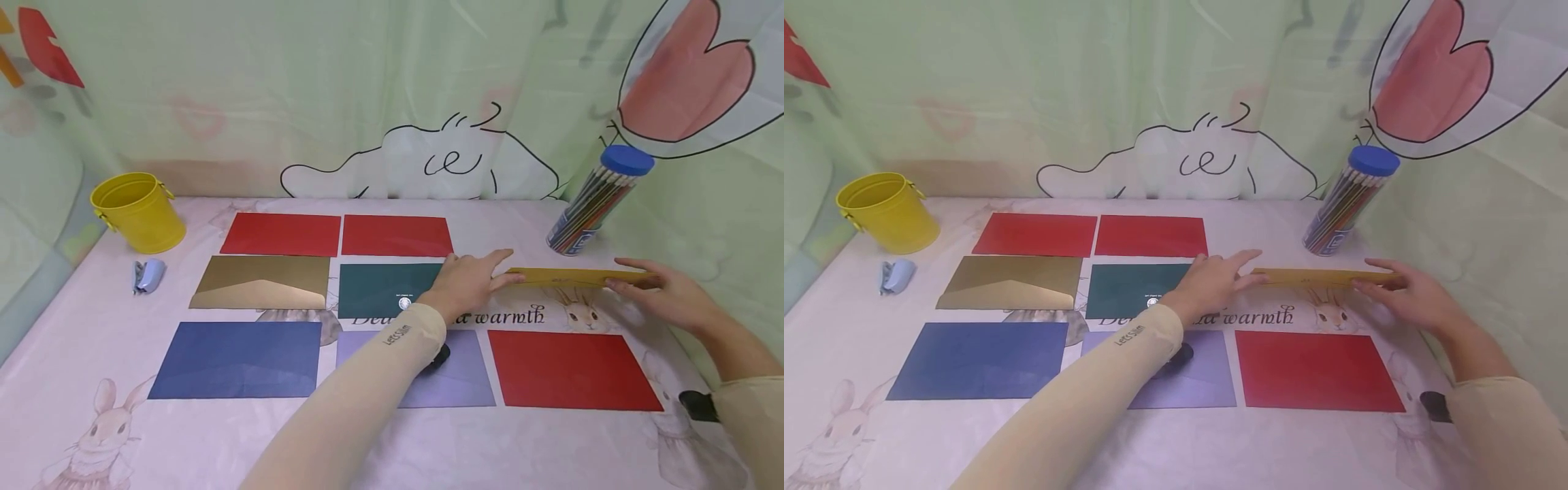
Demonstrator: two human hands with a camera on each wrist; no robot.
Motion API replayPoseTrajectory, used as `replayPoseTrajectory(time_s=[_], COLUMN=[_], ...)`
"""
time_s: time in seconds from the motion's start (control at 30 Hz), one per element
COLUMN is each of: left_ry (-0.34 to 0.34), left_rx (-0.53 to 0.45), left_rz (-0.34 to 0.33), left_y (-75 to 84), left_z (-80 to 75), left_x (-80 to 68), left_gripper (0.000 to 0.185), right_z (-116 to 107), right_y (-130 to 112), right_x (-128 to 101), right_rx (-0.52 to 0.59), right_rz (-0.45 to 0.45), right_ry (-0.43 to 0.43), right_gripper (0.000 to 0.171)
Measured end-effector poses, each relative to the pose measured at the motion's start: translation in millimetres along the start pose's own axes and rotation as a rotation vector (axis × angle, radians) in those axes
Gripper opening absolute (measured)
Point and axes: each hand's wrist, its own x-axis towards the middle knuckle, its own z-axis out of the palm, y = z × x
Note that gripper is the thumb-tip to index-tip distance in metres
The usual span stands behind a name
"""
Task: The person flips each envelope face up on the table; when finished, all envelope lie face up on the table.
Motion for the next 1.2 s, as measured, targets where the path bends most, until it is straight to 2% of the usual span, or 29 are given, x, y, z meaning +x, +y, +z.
replayPoseTrajectory(time_s=[0.1,0.3,0.5,0.67,0.83,0.9,1.03,1.2], left_ry=[0.019,0.033,0.044,0.013,-0.003,-0.011,-0.026,-0.004], left_rx=[-0.001,-0.038,-0.125,-0.172,-0.176,-0.171,-0.135,0.019], left_rz=[-0.007,-0.05,-0.13,-0.195,-0.157,-0.142,-0.154,-0.157], left_y=[-0.1,1.1,2.4,6.3,8.8,10.7,13.9,10.6], left_z=[-0.2,-1.8,-0.2,4.4,7.8,9.0,10.8,11.2], left_x=[1.3,2.1,2.0,2.3,2.2,2.0,0.9,-2.8], left_gripper=[0.066,0.082,0.093,0.101,0.092,0.088,0.084,0.084], right_z=[0.3,5.2,12.8,20.6,25.8,26.6,27.4,32.5], right_y=[-0.8,1.0,-1.8,-5.3,-7.3,-6.9,-8.3,-19.5], right_x=[2.8,8.2,11.8,8.7,3.6,1.6,1.5,12.7], right_rx=[0.004,0.021,0.04,0.067,0.101,0.1,0.09,0.055], right_rz=[0.005,-0.01,0.029,0.078,0.104,0.114,0.146,0.187], right_ry=[0.027,0.087,0.141,0.15,0.154,0.16,0.152,0.113], right_gripper=[0.09,0.097,0.116,0.124,0.122,0.118,0.112,0.109])
